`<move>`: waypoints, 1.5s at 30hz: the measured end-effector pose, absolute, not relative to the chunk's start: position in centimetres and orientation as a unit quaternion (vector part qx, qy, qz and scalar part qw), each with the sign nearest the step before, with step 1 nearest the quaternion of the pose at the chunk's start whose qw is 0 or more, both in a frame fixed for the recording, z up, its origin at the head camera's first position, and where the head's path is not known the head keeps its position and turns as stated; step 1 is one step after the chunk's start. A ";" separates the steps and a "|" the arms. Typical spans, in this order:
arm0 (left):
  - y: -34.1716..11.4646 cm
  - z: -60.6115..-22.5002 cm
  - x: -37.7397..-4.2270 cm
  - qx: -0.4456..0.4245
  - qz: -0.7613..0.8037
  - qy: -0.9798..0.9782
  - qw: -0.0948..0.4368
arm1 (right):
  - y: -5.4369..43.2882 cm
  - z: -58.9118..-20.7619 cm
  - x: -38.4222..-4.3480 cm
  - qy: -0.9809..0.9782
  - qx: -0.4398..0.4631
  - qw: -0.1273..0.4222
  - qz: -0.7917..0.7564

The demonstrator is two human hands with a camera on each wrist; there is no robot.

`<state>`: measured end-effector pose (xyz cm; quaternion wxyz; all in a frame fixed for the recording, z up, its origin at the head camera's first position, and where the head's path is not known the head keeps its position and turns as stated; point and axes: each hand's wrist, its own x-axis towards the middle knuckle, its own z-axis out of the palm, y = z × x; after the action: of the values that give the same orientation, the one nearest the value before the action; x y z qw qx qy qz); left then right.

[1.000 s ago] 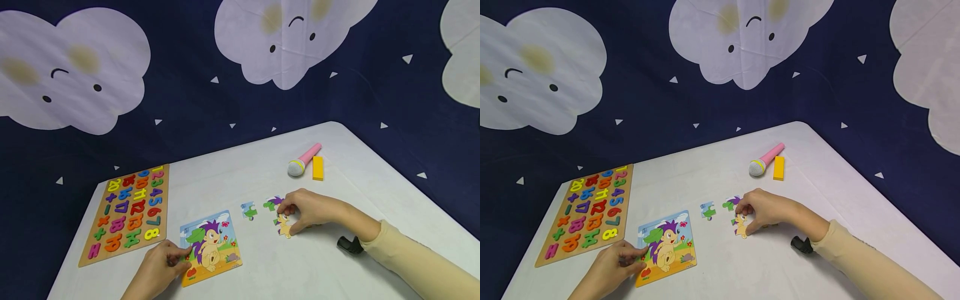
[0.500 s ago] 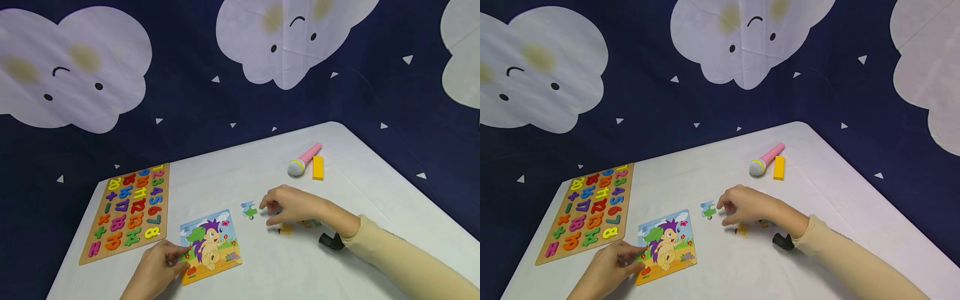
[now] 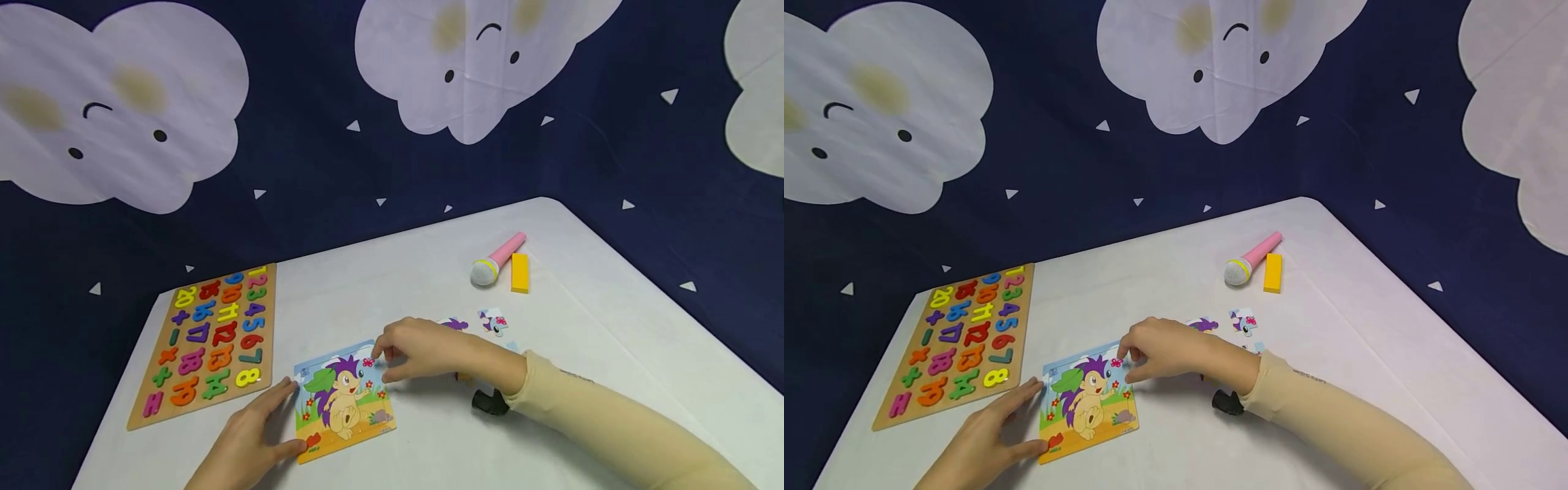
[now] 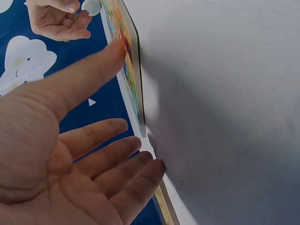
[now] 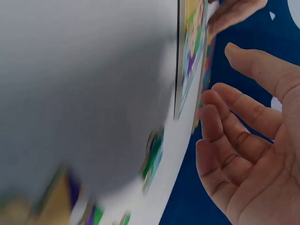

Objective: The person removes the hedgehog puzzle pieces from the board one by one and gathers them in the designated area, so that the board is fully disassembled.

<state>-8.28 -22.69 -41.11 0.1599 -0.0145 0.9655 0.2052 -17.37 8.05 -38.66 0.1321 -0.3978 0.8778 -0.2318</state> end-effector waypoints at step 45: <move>-23.5 -41.6 -8.7 0.007 0.201 0.961 0.187 | -1.4 -40.3 -16.5 0.845 -0.469 0.170 -0.190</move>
<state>-8.72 -23.52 -41.56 0.1873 0.0071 0.9615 0.2012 -16.45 -1.42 -40.25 0.1695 -0.4693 0.8455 -0.1904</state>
